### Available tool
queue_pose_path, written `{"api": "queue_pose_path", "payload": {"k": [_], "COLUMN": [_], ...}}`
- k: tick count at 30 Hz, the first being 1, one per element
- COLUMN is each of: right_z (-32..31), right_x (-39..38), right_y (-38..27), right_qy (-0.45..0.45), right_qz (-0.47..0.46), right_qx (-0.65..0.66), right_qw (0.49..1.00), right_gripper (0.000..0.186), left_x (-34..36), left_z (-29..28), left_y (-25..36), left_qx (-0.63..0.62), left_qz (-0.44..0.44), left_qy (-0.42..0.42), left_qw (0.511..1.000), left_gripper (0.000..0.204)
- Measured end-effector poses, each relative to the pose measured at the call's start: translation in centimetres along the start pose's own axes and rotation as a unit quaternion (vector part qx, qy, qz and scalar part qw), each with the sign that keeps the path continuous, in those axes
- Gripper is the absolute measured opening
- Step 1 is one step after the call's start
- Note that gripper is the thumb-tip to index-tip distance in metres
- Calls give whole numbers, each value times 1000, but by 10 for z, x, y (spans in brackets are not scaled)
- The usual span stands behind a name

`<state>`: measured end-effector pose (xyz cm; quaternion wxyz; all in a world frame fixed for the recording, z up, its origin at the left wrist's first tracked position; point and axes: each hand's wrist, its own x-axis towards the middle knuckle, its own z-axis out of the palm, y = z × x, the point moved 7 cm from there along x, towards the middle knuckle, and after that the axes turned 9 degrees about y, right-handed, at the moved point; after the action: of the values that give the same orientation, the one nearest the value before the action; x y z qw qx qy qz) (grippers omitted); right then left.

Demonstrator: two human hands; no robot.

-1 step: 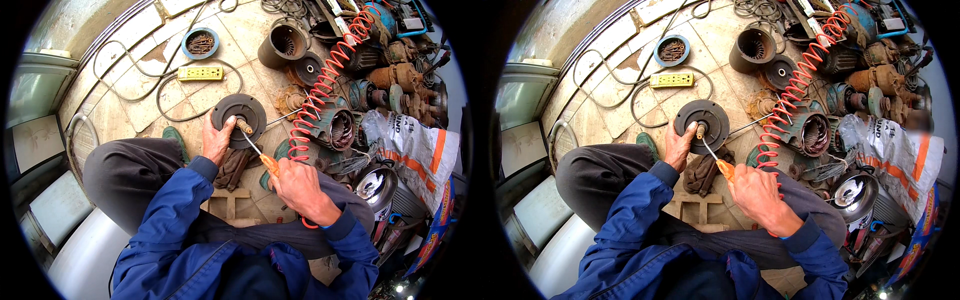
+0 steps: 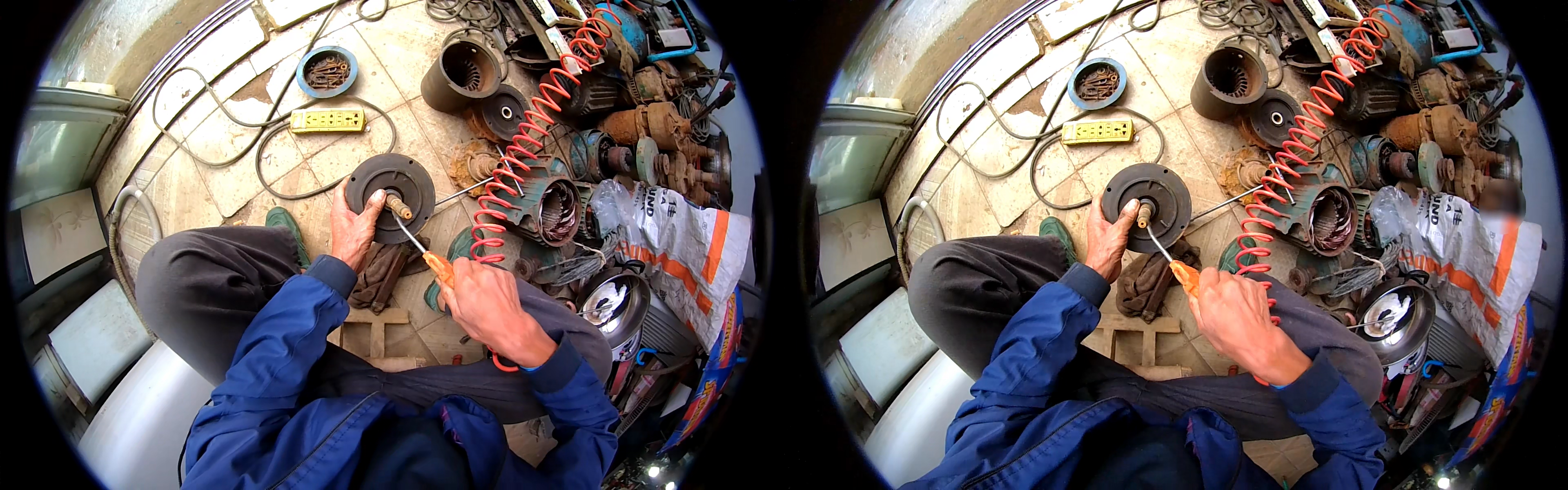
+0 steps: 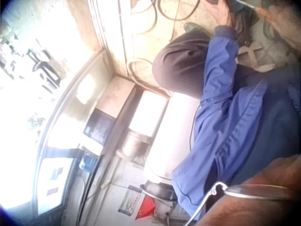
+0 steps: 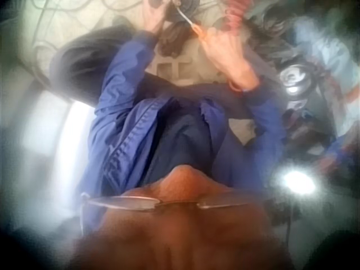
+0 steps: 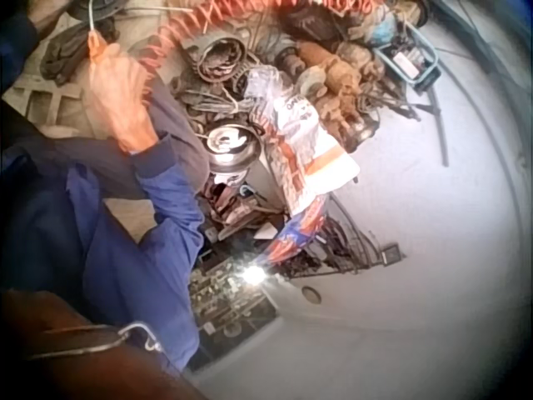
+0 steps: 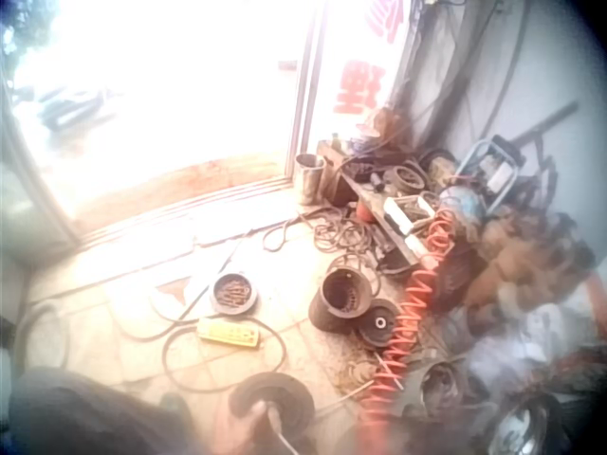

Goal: The person sits on the floor and uses a screwdriver to manipulate a central shaft inside a circular metal housing. They repeatedly insert the tool, turn it, and adjust the shaft's position while holding the housing steady.

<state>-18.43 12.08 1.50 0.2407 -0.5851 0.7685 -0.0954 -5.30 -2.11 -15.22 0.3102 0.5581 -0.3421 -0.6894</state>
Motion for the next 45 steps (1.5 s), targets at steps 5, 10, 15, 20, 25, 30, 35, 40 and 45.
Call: {"api": "queue_pose_path", "payload": {"k": [5, 10, 15, 20, 25, 30, 35, 40, 45], "right_z": [-2, -3, -8, -22, -33, -22, -17, -9, -7], "right_x": [1, 1, 5, 5, 9, 7, 10, 7, 7], "right_y": [1, 3, 3, 28, 34, 28, 28, 28, 28], "right_qy": [-12, -17, -52, -6, 21, -19, -43, -57, -42], "right_qz": [29, 30, 55, 91, 79, 65, 69, 68, 65], "right_qx": [-11, 9, 17, 30, 44, 74, 103, 119, 114], "right_qw": [999, 999, 997, 995, 996, 995, 991, 989, 990], "right_gripper": [26, 27, 29, 31, 31, 31, 32, 33, 35], "left_x": [-1, -4, 1, -8, -15, -18, -3, -2, -1], "left_z": [0, 1, -4, 2, -7, 9, 1, 2, -1], "left_y": [1, -2, -2, 11, 13, 26, 6, 9, 4], "left_qx": [-14, -23, 26, 46, 147, 147, 138, 175, 147], "left_qz": [-14, -23, -17, -33, 94, 126, 153, 184, 151], "left_qy": [2, 2, 3, 6, -19, -47, -50, -32, -30], "left_qw": [1000, 999, 1000, 998, 985, 980, 977, 967, 977], "left_gripper": [65, 68, 75, 84, 96, 107, 105, 105, 104]}}
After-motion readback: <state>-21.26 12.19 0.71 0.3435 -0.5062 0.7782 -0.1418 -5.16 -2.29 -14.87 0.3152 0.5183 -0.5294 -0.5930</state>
